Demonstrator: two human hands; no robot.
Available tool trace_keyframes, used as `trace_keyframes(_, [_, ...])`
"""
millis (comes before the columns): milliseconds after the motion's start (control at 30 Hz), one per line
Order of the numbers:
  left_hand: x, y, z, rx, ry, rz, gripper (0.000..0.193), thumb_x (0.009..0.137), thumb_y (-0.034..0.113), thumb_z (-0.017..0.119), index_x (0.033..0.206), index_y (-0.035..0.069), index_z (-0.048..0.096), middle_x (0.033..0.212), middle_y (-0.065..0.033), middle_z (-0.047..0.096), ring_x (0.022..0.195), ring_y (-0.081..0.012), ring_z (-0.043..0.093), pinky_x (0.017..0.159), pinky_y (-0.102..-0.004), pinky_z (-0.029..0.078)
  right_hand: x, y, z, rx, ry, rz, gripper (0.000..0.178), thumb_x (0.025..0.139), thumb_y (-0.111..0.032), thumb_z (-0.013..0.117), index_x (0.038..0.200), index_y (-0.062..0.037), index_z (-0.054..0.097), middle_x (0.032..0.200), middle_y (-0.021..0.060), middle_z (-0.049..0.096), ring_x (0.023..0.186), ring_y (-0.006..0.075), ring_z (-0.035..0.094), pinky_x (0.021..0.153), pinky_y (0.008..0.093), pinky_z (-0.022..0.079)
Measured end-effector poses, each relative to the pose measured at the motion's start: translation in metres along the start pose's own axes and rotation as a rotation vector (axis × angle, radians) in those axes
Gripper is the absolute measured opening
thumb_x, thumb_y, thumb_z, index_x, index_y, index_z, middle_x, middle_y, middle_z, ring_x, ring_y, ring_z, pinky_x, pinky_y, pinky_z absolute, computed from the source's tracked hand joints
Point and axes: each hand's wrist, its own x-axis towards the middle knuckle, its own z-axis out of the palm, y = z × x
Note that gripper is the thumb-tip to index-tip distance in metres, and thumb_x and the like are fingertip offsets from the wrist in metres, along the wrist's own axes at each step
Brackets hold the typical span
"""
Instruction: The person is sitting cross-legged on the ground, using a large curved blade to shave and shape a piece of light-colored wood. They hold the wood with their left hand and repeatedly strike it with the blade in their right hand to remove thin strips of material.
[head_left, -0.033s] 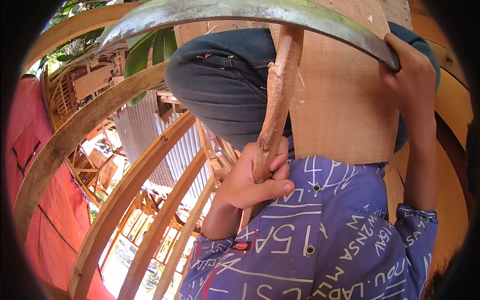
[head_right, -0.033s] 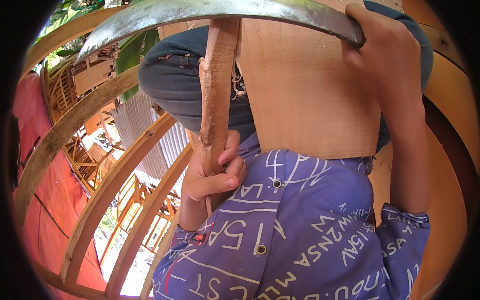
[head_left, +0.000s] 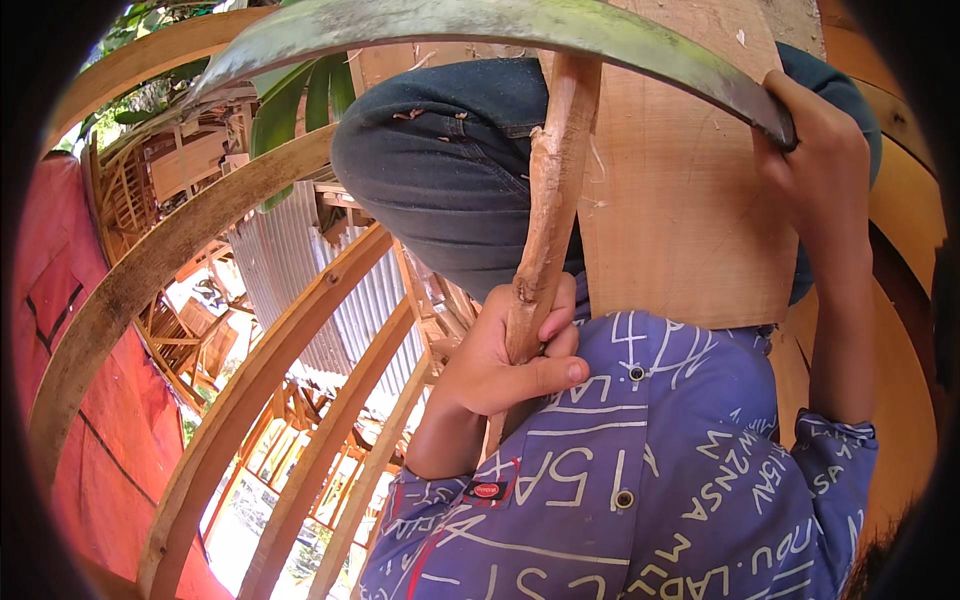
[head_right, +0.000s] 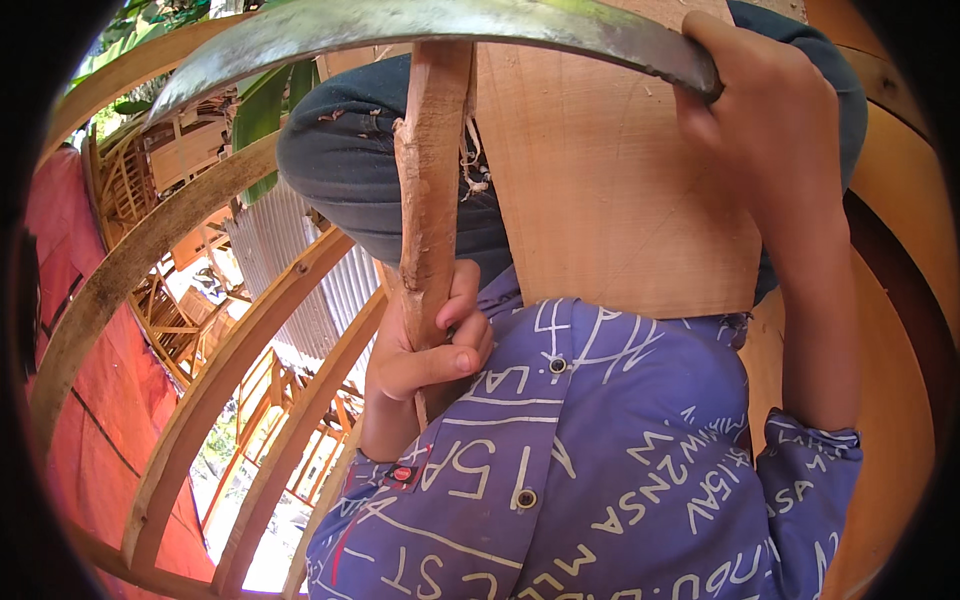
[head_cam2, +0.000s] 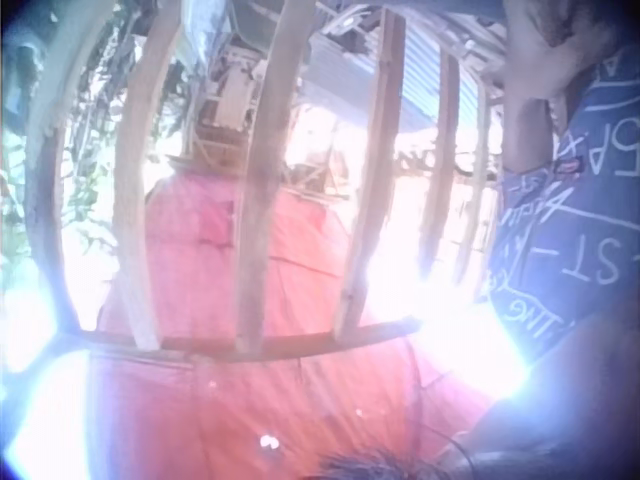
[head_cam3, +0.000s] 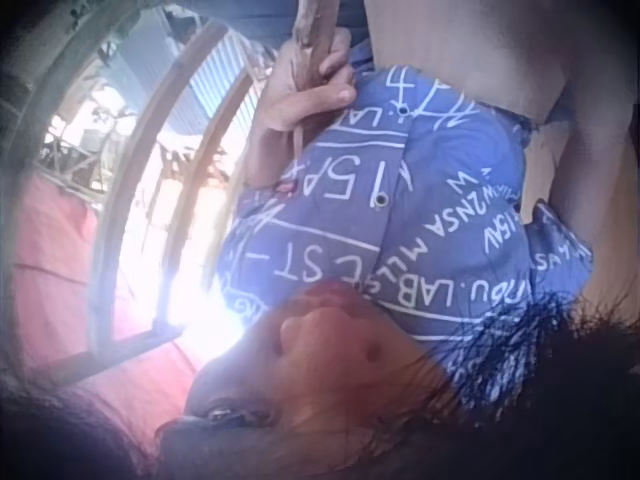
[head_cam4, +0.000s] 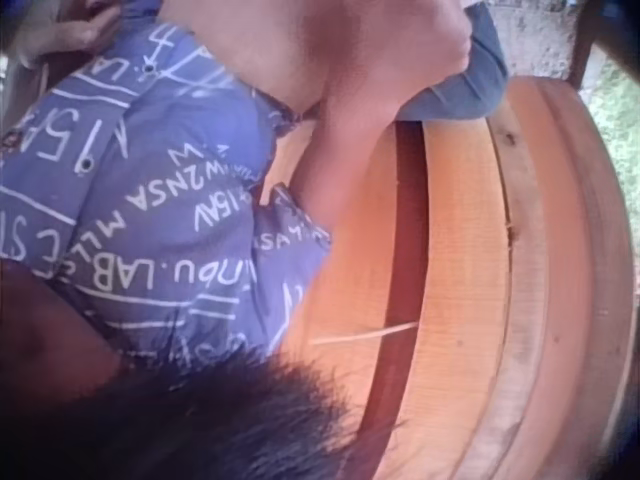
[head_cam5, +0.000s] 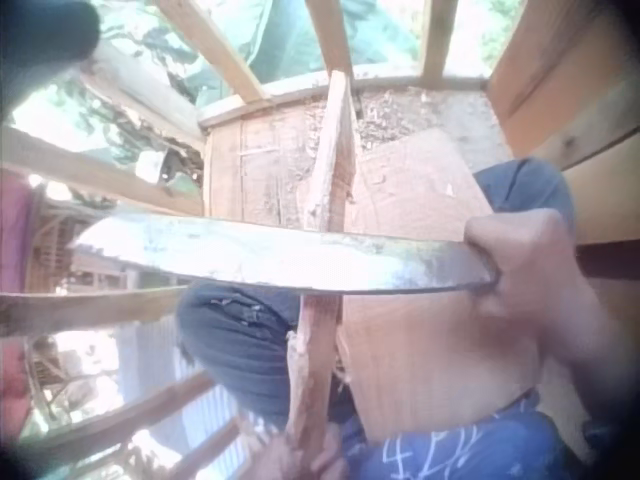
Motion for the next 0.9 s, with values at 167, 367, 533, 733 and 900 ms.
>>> trace_keyframes(167, [-0.011, 0.003, -0.002, 0.169, -0.013, -0.015, 0.037, 0.076, 0.004, 0.071, 0.076, 0.01, 0.035, 0.056, 0.004, 0.042, 0.051, -0.0018, 0.034, 0.048, -0.0193, 0.025, 0.003, 0.007, -0.007, -0.013, 0.032, -0.116, 0.027, 0.07, -0.005, 0.062, 0.097, -0.005, 0.063, 0.086, 0.0179, 0.062, 0.077, 0.0374, 0.059, 0.067, 0.0392, 0.047])
trace_keyframes(367, [-0.005, 0.003, 0.002, 0.201, 0.027, -0.023, 0.037, 0.076, 0.005, 0.071, 0.076, 0.01, 0.034, 0.056, 0.004, 0.043, 0.051, -0.0014, 0.034, 0.048, -0.0198, 0.024, 0.003, 0.03, -0.001, -0.044, 0.044, 0.093, 0.025, 0.073, -0.007, 0.063, 0.098, -0.0045, 0.063, 0.086, 0.018, 0.063, 0.078, 0.0376, 0.059, 0.066, 0.0387, 0.047])
trace_keyframes(533, [-0.005, 0.003, -0.002, 0.084, -0.054, -0.024, 0.037, 0.076, 0.002, 0.07, 0.077, 0.01, 0.034, 0.056, 0.0032, 0.04, 0.051, -0.0022, 0.033, 0.047, -0.0208, 0.024, -0.004, -0.006, -0.015, 0.092, -0.13, -0.128, 0.026, 0.072, -0.005, 0.063, 0.097, -0.0021, 0.062, 0.086, 0.0183, 0.063, 0.077, 0.0373, 0.059, 0.065, 0.0367, 0.047])
trace_keyframes(733, [-0.01, 0.008, -0.004, -0.056, -0.105, -0.03, 0.037, 0.076, -0.002, 0.068, 0.079, 0.009, 0.032, 0.057, 0.0026, 0.037, 0.05, -0.0038, 0.032, 0.046, -0.0212, 0.024, 0.006, 0.022, -0.011, 0.065, 0.007, -0.045, 0.022, 0.066, -0.002, 0.062, 0.088, -0.002, 0.06, 0.078, 0.017, 0.06, 0.071, 0.0364, 0.059, 0.062, 0.0376, 0.046])
trace_keyframes(900, [-0.001, 0.002, -0.005, -0.237, -0.167, -0.055, 0.038, 0.076, -0.004, 0.067, 0.079, 0.009, 0.032, 0.058, 0.0022, 0.036, 0.05, -0.0052, 0.033, 0.047, -0.021, 0.025, -0.007, -0.011, -0.008, 0.177, -0.064, -0.065, 0.023, 0.062, -0.006, 0.065, 0.085, -0.0075, 0.062, 0.073, 0.0126, 0.061, 0.068, 0.0336, 0.06, 0.059, 0.0388, 0.046])
